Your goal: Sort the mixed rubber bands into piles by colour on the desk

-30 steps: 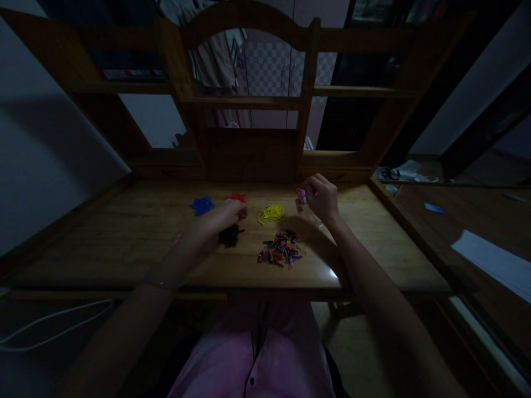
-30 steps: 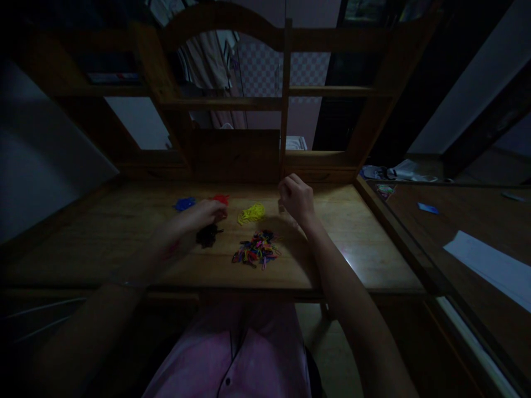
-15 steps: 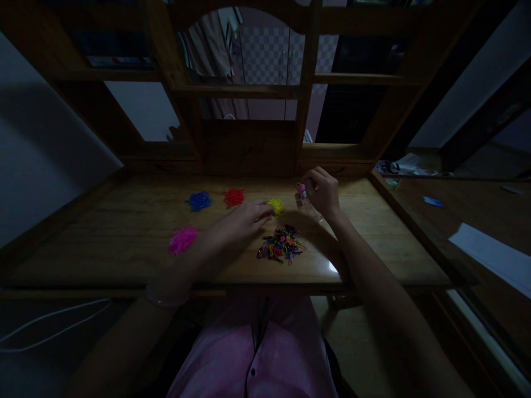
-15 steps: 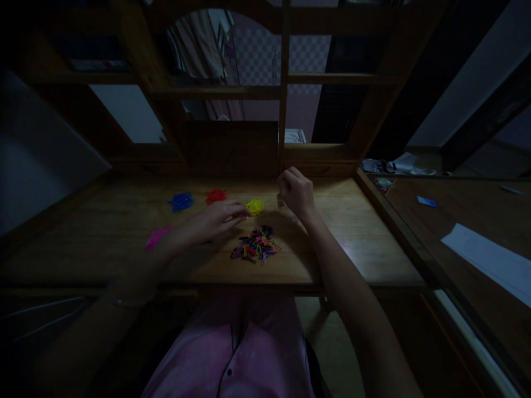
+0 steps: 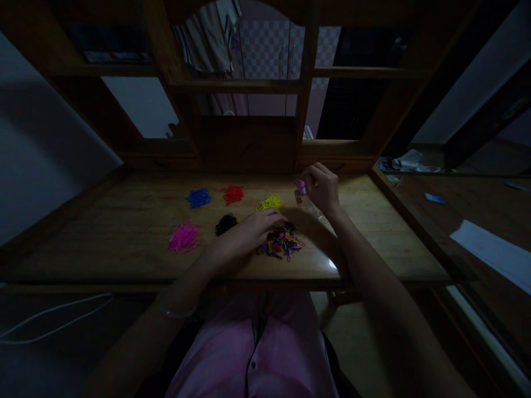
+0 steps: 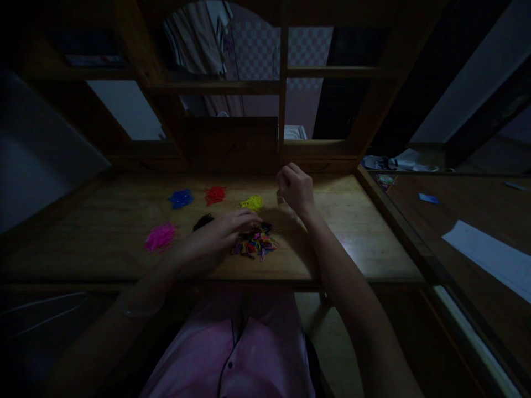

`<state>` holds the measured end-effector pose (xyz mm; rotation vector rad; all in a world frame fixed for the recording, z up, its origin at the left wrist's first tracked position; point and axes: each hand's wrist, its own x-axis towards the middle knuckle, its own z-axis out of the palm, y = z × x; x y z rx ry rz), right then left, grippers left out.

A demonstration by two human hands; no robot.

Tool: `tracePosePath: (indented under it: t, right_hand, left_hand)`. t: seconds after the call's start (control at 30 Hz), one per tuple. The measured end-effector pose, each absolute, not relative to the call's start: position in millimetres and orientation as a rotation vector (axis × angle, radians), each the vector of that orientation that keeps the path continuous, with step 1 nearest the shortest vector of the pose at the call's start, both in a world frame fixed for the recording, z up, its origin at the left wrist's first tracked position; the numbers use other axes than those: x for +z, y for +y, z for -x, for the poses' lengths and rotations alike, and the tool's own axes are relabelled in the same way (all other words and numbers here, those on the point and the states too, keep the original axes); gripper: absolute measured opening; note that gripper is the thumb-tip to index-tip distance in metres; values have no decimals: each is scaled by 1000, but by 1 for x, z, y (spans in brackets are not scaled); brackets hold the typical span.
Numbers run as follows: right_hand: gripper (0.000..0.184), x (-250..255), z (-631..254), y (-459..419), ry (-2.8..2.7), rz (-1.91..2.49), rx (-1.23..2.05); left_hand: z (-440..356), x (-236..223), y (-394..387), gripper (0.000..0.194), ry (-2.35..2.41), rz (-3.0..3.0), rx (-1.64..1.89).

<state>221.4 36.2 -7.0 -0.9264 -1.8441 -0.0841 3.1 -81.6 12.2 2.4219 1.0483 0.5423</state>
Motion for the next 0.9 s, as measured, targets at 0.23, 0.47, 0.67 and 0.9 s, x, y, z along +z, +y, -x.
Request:
tracePosePath:
  t: [0.23,0.47,0.67,0.9]
  right_hand:
    - [20,-10,-220,38,-1853,927,-66]
    - [21,-11,-221,39,-1854,930,-57]
    - [21,-11,-221,38,-1862,938,-62]
    - [21,4,-217,28,-1909,954,49]
  left_hand:
    - [11,-13,-114,36,1337,-2358,595]
    - [7,-25,-97,17,1432,-2356,560]
    - [4,-28,-97,6,1506,-2309,581]
    - [5,-11,-102,7,1569,-2055,700]
